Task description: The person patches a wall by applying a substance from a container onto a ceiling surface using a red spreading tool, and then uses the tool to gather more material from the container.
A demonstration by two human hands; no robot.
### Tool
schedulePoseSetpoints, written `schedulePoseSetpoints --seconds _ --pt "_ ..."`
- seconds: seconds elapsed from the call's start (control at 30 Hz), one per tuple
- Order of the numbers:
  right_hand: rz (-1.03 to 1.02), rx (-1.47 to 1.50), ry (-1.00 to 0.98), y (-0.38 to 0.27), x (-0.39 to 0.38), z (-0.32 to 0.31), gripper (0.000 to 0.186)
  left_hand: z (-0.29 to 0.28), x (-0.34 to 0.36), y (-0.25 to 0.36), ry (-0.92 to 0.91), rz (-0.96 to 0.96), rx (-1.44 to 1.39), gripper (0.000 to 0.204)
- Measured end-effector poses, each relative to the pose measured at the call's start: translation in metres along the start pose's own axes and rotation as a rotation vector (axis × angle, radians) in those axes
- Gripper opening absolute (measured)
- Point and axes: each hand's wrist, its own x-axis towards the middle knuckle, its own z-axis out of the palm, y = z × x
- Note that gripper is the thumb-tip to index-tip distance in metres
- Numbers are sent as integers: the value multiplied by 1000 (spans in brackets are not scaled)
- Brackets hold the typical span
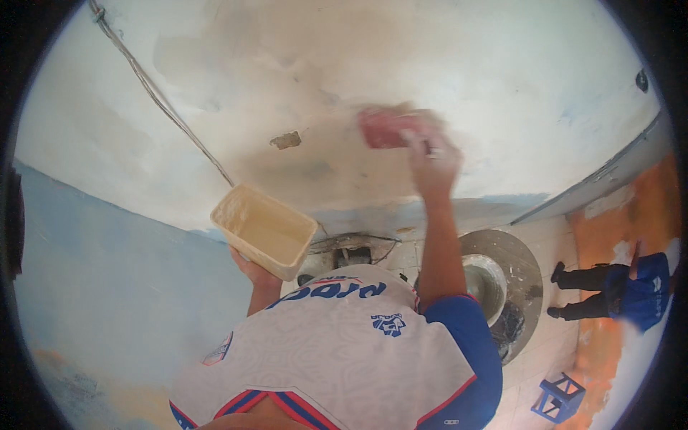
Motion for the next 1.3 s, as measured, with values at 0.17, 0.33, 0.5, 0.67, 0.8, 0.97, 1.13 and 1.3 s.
schedulePoseSetpoints --seconds 0.17,0.33,0.5,0.67,0.8,0.97,1.13,1.3 --pt "92 272 -7 -19 -1 -48 11 -8 1 -1 -16 84 -3 72" --pt "-374 -115 -189 -15 -13 7 14 -23 0 -8 20 38 -22 71" --pt "31 156 218 -26 21 -71 22 -15 -15 -13 84 107 -7 72" --pt "-123 80 -71 -32 -5 -56 16 13 -24 -13 29 49 114 71" --pt "-316 -54 -211 -16 -16 2 14 19 -30 -10 47 35 102 69" --pt "-119 170 205 -22 37 -62 22 16 -35 -8 111 88 81 67" --pt "-227 181 -45 -35 -3 -44 17 -27 -32 -18 -5 89 -37 69" --pt "-767 -181 -178 -14 -5 25 18 -32 -46 -9 89 43 39 70"
